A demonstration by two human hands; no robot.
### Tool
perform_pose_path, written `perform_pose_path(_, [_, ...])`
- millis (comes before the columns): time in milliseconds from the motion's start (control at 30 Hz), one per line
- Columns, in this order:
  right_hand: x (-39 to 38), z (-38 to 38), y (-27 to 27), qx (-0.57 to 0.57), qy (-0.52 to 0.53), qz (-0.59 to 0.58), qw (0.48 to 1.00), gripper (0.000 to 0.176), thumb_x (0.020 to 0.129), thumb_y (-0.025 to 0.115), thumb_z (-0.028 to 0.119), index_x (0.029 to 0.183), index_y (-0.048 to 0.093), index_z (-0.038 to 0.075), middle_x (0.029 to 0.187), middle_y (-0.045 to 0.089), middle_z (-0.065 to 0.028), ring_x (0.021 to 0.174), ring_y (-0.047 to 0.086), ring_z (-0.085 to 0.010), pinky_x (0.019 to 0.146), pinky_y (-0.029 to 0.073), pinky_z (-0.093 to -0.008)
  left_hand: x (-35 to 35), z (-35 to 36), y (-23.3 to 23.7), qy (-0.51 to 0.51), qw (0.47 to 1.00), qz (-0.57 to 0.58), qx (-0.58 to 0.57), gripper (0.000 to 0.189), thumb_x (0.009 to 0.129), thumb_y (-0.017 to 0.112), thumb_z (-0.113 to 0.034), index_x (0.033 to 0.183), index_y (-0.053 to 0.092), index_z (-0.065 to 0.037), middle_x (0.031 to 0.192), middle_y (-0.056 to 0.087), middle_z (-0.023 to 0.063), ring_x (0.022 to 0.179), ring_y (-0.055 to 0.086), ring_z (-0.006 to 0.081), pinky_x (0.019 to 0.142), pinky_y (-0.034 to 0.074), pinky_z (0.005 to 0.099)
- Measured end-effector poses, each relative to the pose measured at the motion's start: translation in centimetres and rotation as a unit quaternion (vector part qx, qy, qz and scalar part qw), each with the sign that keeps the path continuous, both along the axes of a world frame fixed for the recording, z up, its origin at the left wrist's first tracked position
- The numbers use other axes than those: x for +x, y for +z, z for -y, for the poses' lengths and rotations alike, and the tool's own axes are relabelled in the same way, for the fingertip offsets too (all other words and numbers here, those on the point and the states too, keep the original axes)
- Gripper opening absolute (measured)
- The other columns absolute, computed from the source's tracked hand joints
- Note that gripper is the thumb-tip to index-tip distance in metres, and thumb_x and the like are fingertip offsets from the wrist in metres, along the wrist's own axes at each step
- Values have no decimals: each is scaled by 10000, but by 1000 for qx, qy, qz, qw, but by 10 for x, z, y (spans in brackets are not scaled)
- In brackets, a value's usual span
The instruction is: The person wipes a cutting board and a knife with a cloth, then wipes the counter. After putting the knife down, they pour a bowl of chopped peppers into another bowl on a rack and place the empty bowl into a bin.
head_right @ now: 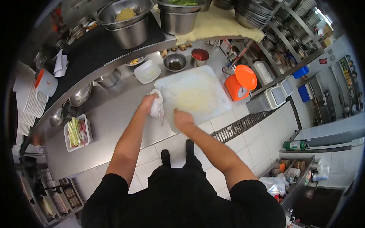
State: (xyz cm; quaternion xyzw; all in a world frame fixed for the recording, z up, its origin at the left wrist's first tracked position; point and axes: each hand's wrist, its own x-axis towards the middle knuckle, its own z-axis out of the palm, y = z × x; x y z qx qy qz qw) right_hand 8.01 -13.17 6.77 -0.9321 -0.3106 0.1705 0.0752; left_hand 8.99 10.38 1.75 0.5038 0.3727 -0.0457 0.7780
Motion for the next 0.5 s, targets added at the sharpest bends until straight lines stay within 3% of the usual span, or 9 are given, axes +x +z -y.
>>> perform_pose_path(167, [15, 28, 24, -3, -48, -15, 999, 274, 975, 440, 144, 1155, 601, 15, 947, 723, -270, 904, 718, -437, 795, 575, -533, -7, 2, 2, 12, 999, 13, -51, 356, 806, 689, -139, 1112, 641, 37, 941, 682, 163, 750, 690, 306, 659, 586, 450])
perform_pose_path(233, [50, 64, 15, 14, -128, 23, 991, 254, 989, 458, 197, 1113, 584, 14, 901, 714, -272, 912, 701, -451, 829, 554, -549, -5, 1, -6, 11, 999, 31, -30, 365, 808, 687, -138, 1122, 636, 40, 949, 680, 165, 748, 689, 307, 653, 584, 448])
perform_pose_path(367, [126, 118, -1, -8, -260, 63, 963, 268, 988, 454, 184, 1157, 583, 20, 1005, 720, -270, 962, 699, -443, 860, 553, -540, -4, 2, -8, -7, 999, 41, -11, 371, 820, 683, -151, 1136, 611, 31, 980, 676, 175, 797, 701, 325, 685, 597, 466])
perform_pose_path(500, [104, 77, -14, 3, -203, 50, 978, 315, 974, 439, 158, 1204, 589, 4, 1056, 716, -271, 992, 707, -422, 885, 562, -509, -3, 4, -8, 9, 1000, 20, 7, 375, 820, 679, -151, 1140, 615, 33, 975, 677, 174, 788, 697, 317, 669, 592, 465])
